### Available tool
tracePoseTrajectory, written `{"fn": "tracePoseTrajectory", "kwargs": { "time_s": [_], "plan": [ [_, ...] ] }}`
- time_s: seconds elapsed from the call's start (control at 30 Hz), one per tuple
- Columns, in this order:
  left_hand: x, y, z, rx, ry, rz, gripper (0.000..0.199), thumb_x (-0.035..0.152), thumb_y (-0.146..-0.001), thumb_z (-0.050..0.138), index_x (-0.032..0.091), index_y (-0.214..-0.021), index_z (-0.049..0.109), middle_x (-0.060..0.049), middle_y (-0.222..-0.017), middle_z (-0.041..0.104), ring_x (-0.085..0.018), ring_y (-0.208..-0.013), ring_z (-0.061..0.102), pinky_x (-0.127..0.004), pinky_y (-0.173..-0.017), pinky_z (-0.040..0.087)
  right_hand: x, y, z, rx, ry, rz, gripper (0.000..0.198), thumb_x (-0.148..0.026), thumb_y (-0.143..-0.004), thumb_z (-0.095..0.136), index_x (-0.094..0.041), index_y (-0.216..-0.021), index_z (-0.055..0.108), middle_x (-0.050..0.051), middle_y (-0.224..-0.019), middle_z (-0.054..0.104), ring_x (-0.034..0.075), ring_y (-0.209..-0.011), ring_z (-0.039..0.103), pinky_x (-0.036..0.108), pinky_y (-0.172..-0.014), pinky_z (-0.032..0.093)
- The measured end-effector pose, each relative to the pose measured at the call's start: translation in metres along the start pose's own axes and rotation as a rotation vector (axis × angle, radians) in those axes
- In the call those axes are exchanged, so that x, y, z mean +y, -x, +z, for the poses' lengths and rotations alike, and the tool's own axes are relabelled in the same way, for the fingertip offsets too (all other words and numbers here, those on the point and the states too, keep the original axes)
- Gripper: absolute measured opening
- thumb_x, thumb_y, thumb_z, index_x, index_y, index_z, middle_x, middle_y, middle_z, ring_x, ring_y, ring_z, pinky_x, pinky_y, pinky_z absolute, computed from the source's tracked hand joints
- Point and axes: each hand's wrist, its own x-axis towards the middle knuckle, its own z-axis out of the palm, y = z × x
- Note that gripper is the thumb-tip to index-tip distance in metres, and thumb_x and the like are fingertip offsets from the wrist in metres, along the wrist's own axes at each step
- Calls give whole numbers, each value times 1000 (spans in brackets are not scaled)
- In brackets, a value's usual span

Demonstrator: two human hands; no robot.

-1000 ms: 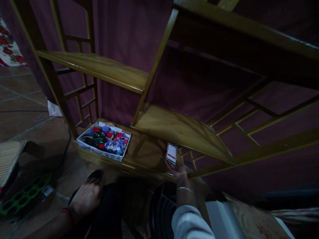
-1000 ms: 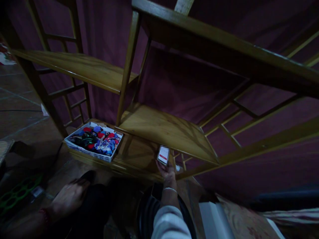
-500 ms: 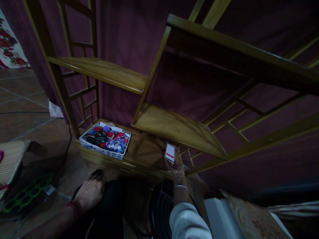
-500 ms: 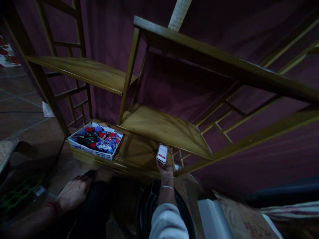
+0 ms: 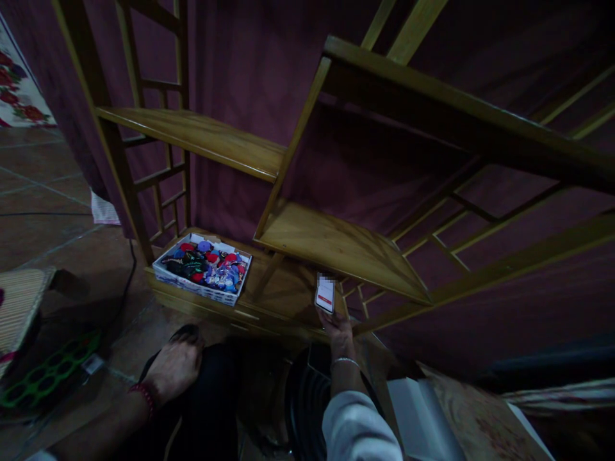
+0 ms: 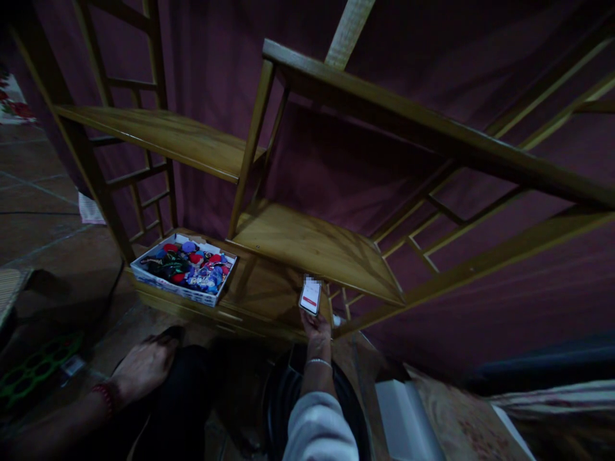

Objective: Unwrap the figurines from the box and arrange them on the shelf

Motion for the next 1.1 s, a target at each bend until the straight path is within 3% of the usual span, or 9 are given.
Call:
{"fn": "tracePoseTrajectory", "kwargs": {
  "time_s": [0.13, 0.4, 0.7, 0.93, 1.1],
  "plan": [
    [-1, 0, 1, -1, -7, 6, 33, 17, -83, 32, 16, -92, 64, -11, -100, 64, -21, -93, 56, -35, -85, 38, -1, 0, -1, 100, -19, 19, 28, -13, -76, 39, -19, -96, 57, 5, -85, 68, 21, -81, 64, 47, -70, 55],
    [-2, 2, 1, 40, -18, 31, 32, 14, -82, 33, 15, -92, 63, -11, -100, 63, -21, -96, 57, -35, -89, 36, 14, 20, -5, 300, -20, 59, 26, -5, -75, 36, -18, -88, 54, 2, -72, 63, 14, -66, 64, 27, -52, 57],
    [-2, 6, -2, 82, -28, 65, 31, 14, -82, 33, 14, -91, 63, -12, -98, 64, -20, -93, 58, -35, -88, 36, 43, 77, -30, 246, -69, 125, 21, -3, -76, 39, -17, -80, 54, 1, -77, 63, 12, -72, 65, 22, -53, 56],
    [-3, 9, -4, 50, -41, 60, 31, 13, -80, 34, 15, -91, 62, -12, -100, 64, -22, -93, 59, -35, -85, 38, 96, 116, -63, 141, -103, 160, 22, 2, -73, 40, -14, -73, 56, 1, -73, 64, 11, -74, 65, 23, -60, 57],
    [-13, 8, -1, 57, -57, 49, 30, 18, -83, 33, 16, -91, 62, -12, -98, 65, -22, -96, 57, -36, -84, 39, 129, 120, -80, 128, -75, 202, 21, 1, -74, 40, -13, -69, 56, 5, -74, 64, 14, -78, 65, 24, -62, 57]
  ]
}}
